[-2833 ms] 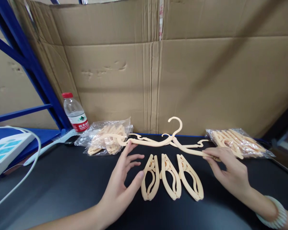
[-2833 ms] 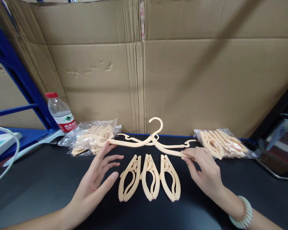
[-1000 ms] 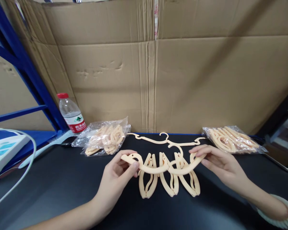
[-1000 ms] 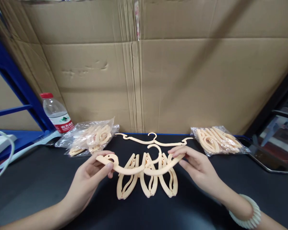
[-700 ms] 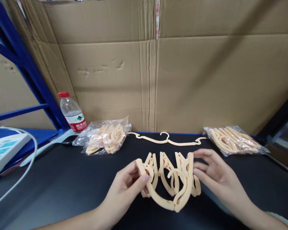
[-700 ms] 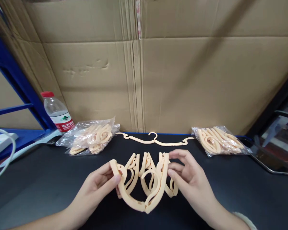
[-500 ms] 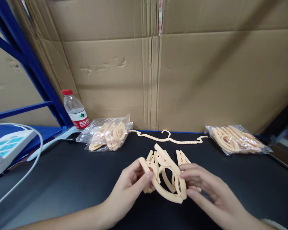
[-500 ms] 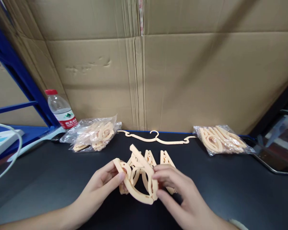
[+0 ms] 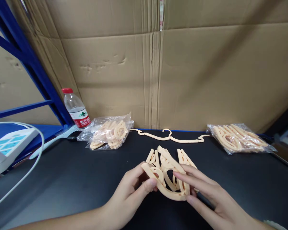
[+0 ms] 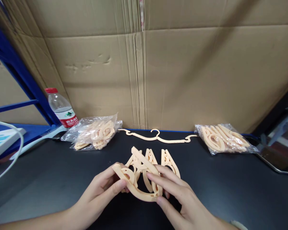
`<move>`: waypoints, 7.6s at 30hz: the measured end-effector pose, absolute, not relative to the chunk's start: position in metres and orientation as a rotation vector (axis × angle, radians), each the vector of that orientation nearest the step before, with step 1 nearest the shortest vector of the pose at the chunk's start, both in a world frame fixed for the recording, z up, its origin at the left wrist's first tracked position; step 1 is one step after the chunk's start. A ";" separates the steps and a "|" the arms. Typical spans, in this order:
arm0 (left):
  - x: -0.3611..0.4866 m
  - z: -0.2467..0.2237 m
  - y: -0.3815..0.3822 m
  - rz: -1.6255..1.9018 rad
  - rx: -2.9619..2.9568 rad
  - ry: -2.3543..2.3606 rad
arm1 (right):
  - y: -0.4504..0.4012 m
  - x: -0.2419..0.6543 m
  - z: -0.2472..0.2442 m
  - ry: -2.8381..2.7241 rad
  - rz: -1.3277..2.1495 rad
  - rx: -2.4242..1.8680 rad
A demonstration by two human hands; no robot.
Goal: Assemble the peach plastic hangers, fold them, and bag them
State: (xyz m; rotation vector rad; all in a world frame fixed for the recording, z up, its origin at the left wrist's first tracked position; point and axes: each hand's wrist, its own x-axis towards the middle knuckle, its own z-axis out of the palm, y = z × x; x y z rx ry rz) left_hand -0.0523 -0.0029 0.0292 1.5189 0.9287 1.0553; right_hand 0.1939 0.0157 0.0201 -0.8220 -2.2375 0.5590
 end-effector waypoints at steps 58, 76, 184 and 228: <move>-0.068 0.032 -0.019 0.186 2.502 1.438 | 0.028 0.204 0.028 -2.739 0.293 -0.832; -0.066 0.013 0.016 0.308 2.609 1.331 | 0.050 0.210 0.010 -2.752 0.284 -0.968; -0.070 0.028 0.015 1.330 1.397 1.317 | 0.083 0.234 0.016 -1.443 0.964 -0.809; -0.042 0.024 -0.004 0.986 1.438 0.940 | 0.013 0.200 0.042 -2.209 1.561 -0.749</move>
